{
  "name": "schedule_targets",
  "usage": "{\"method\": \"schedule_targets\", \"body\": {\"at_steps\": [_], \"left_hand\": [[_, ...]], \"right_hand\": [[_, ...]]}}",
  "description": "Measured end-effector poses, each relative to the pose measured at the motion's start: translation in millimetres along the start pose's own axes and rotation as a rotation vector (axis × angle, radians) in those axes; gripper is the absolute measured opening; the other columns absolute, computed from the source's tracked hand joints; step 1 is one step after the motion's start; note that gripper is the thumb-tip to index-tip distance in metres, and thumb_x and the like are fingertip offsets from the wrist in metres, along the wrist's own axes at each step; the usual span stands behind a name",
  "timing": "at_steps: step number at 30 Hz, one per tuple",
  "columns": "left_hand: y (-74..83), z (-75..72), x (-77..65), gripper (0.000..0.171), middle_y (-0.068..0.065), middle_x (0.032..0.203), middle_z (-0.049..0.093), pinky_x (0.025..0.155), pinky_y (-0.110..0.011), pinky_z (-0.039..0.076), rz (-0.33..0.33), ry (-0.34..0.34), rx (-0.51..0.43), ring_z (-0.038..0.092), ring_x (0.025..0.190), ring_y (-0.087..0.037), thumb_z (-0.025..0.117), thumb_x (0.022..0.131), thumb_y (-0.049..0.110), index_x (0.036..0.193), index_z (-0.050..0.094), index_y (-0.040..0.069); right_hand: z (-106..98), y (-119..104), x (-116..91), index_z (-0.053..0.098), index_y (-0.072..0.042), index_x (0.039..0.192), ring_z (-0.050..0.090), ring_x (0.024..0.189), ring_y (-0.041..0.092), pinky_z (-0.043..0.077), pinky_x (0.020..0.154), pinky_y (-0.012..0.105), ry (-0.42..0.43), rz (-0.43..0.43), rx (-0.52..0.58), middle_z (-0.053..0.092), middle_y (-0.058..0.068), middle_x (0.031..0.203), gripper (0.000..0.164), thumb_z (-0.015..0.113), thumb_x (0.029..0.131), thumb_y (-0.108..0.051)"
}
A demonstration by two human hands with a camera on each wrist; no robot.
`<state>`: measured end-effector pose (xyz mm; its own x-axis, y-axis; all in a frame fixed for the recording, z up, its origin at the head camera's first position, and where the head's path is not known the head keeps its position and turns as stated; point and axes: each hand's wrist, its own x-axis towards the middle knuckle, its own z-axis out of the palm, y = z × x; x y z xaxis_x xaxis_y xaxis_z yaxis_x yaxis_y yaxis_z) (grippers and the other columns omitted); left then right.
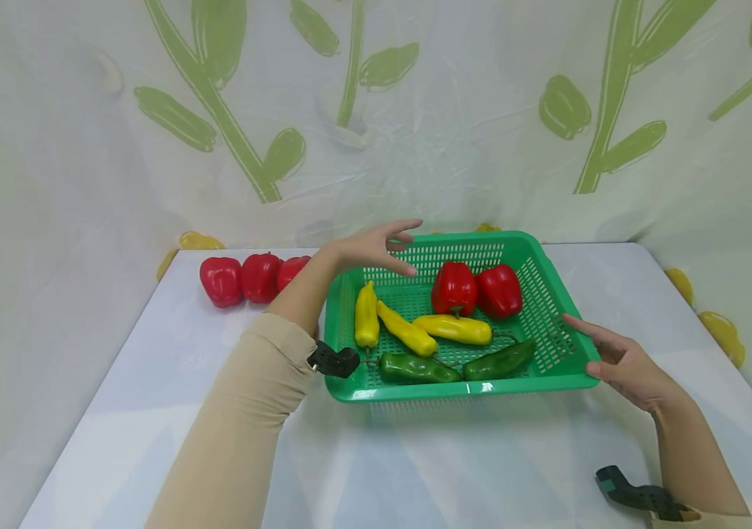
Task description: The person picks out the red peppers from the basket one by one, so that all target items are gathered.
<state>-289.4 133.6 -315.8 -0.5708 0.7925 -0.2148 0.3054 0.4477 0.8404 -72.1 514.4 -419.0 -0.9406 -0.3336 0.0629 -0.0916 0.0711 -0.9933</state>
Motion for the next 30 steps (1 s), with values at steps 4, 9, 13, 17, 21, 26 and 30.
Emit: {"method": "schedule_targets", "body": {"at_steps": [4,9,13,17,21,26,30], "left_hand": [[1.2,9.6,10.2,0.089,-0.007,0.153,0.028,0.108,-0.043,0.036,0.005,-0.017,-0.017,0.03,0.14,-0.024,0.072,0.082,0.025,0.152,0.016,0.028],[4.0,22.9,20.7,0.089,-0.008,0.154,0.025,0.107,-0.042,0.037,0.017,-0.036,-0.022,0.028,0.14,-0.027,0.071,0.082,0.024,0.152,0.016,0.024],[5.1,33.0,30.6,0.09,-0.006,0.155,0.023,0.108,-0.042,0.036,0.008,-0.047,-0.02,0.025,0.141,-0.026,0.071,0.083,0.023,0.153,0.015,0.023],[5.5,42.6,43.1,0.092,-0.003,0.157,0.018,0.111,-0.042,0.031,-0.003,-0.058,-0.014,0.018,0.144,-0.02,0.073,0.081,0.025,0.152,0.015,0.025],[3.8,50.9,54.5,0.092,-0.003,0.158,0.015,0.111,-0.042,0.032,0.011,-0.073,0.022,0.016,0.144,-0.021,0.073,0.08,0.028,0.152,0.017,0.024],[0.9,58.1,62.7,0.091,-0.004,0.158,0.016,0.105,-0.036,0.04,0.013,-0.1,0.059,0.024,0.14,-0.022,0.074,0.08,0.024,0.152,0.019,0.02],[-1.4,62.4,68.2,0.092,-0.004,0.157,0.018,0.103,-0.036,0.042,-0.003,-0.097,0.092,0.025,0.139,-0.024,0.076,0.078,0.022,0.152,0.02,0.02]], "right_hand": [[0,0,0,0.035,-0.017,0.147,0.054,0.112,0.003,0.052,0.083,0.022,0.006,0.002,-0.013,0.042,-0.017,0.137,0.056,0.053,0.095,-0.008],[-1,1,0,0.034,-0.016,0.148,0.054,0.113,0.004,0.053,0.084,0.022,-0.012,-0.014,-0.002,0.042,-0.016,0.138,0.056,0.052,0.096,-0.007],[-2,2,0,0.033,-0.015,0.148,0.054,0.113,0.005,0.053,0.084,0.023,-0.026,-0.023,0.018,0.042,-0.015,0.138,0.056,0.051,0.096,-0.005],[-3,3,0,0.033,-0.014,0.148,0.054,0.113,0.004,0.053,0.084,0.023,-0.022,-0.026,0.009,0.041,-0.015,0.139,0.056,0.052,0.095,-0.006],[-2,4,1,0.034,-0.013,0.147,0.054,0.113,0.004,0.052,0.084,0.022,-0.011,-0.023,0.0,0.041,-0.015,0.138,0.056,0.053,0.095,-0.006],[-1,2,2,0.035,-0.014,0.147,0.054,0.113,0.005,0.052,0.085,0.022,-0.015,-0.017,0.018,0.041,-0.014,0.138,0.056,0.053,0.095,-0.006],[0,0,2,0.036,-0.015,0.147,0.055,0.112,0.005,0.052,0.085,0.023,-0.02,-0.016,0.044,0.043,-0.014,0.138,0.056,0.054,0.095,-0.006]]}}
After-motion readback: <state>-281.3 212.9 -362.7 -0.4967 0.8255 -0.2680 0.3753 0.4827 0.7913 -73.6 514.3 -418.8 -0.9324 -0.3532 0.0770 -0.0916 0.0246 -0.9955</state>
